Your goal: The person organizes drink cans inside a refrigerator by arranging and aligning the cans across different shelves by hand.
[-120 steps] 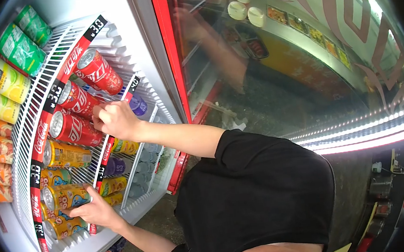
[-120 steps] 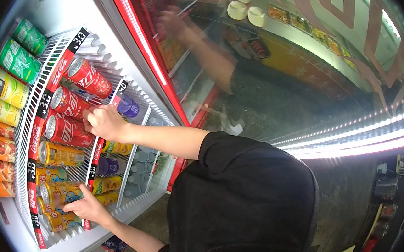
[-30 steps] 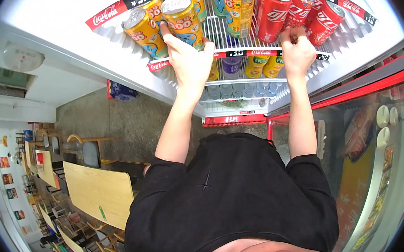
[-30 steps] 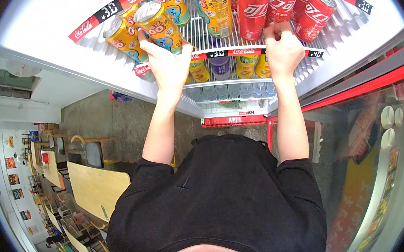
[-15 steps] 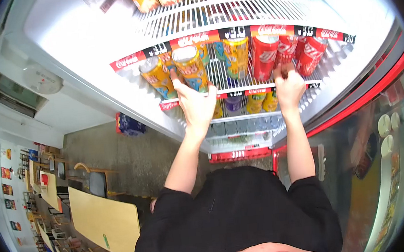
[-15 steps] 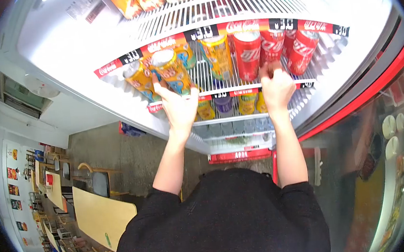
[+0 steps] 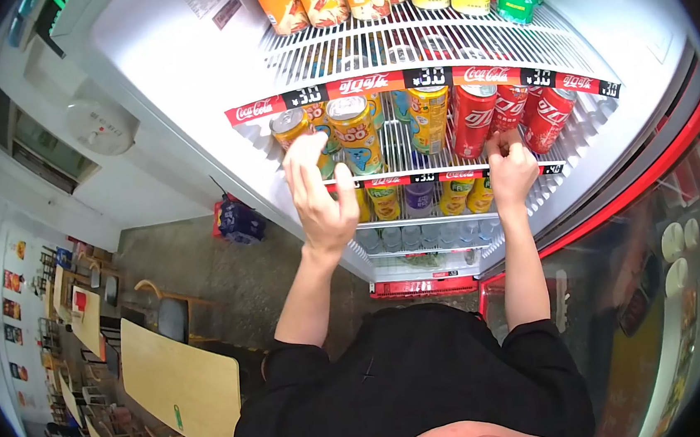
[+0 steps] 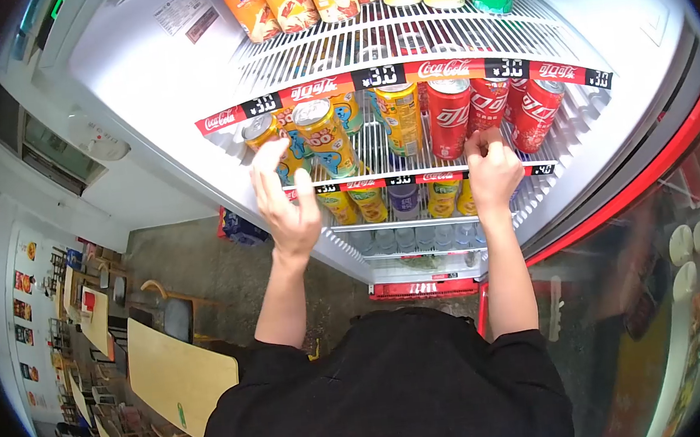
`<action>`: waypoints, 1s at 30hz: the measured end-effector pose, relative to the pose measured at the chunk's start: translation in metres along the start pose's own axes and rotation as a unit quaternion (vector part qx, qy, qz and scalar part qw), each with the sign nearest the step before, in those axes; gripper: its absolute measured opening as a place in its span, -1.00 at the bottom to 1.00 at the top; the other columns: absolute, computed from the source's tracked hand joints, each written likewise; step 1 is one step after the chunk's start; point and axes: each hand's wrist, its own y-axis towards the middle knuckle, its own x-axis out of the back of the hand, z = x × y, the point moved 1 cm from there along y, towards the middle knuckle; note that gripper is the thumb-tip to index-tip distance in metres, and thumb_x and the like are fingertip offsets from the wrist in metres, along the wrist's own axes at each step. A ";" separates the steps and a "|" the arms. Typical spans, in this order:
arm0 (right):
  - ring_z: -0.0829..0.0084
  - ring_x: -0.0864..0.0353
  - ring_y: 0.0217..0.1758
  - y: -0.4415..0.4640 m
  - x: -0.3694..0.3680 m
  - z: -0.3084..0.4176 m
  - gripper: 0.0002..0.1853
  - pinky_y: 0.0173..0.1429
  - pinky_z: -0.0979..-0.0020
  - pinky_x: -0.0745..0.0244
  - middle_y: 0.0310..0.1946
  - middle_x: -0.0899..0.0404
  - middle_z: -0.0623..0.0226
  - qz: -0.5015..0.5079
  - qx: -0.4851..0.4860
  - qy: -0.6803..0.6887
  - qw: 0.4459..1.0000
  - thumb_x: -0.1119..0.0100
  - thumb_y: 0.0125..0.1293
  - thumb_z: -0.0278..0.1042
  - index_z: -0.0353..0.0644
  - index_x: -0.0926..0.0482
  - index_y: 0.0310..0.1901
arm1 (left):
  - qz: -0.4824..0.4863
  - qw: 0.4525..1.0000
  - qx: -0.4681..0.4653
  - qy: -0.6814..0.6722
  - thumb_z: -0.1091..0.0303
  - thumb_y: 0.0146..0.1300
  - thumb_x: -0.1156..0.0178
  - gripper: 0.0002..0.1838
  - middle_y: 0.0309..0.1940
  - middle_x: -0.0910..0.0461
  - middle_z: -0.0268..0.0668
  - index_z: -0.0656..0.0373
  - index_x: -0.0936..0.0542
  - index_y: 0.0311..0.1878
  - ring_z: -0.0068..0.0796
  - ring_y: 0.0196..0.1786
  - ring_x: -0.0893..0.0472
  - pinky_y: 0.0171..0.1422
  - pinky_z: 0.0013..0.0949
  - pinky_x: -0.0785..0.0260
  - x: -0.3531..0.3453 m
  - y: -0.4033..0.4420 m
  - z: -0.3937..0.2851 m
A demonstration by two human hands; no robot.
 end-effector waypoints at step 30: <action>0.05 -0.68 -0.51 0.001 0.001 -0.001 -0.82 -0.42 0.09 -0.52 -0.56 -0.66 0.19 0.019 -0.012 0.017 1.000 -0.37 0.24 -0.35 -0.12 -0.54 -0.42 | 0.358 0.856 -0.198 0.316 0.29 0.37 -0.04 -0.75 -0.60 -0.61 -0.17 0.13 -0.61 -0.39 -0.13 -0.47 -0.68 -0.33 -0.08 -0.57 0.009 0.081 0.062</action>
